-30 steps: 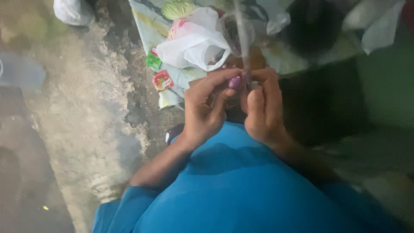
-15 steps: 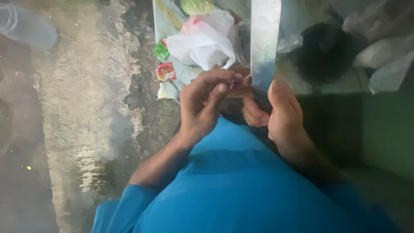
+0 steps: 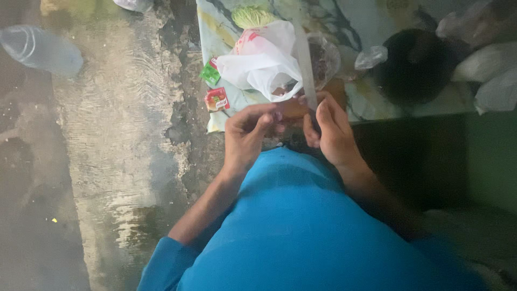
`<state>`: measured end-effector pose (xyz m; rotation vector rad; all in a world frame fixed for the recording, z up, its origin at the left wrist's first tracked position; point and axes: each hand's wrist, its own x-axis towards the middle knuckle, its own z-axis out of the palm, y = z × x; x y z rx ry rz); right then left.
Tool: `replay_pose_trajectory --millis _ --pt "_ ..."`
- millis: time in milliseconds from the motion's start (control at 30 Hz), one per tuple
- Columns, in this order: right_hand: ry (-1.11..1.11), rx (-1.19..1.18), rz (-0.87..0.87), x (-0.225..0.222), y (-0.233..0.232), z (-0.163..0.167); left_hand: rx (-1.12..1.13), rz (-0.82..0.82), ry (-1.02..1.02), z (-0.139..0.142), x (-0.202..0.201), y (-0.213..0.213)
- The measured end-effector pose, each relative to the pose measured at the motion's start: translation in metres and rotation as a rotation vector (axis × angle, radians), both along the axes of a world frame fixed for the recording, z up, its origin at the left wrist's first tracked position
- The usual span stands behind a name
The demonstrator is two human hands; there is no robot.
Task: The person peels several small red onions one by one using a knife, removing the outer skin and placing the peeled onions on a wooden cutting board. The person briefly walks to the stove and returns to continue peeling.
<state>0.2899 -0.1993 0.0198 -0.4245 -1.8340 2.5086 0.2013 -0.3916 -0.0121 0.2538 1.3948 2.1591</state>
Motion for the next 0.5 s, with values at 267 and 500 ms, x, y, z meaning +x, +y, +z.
replay_pose_trajectory --millis 267,500 --pt "-0.475 0.486 -0.314 -0.035 0.048 -0.138 -0.074 -0.044 -0.046 -0.056 -0.011 -0.04" --pt "-0.311 0.425 -0.279 -0.103 0.108 -0.174 -0.16 -0.104 -0.021 -0.05 -0.026 -0.054"
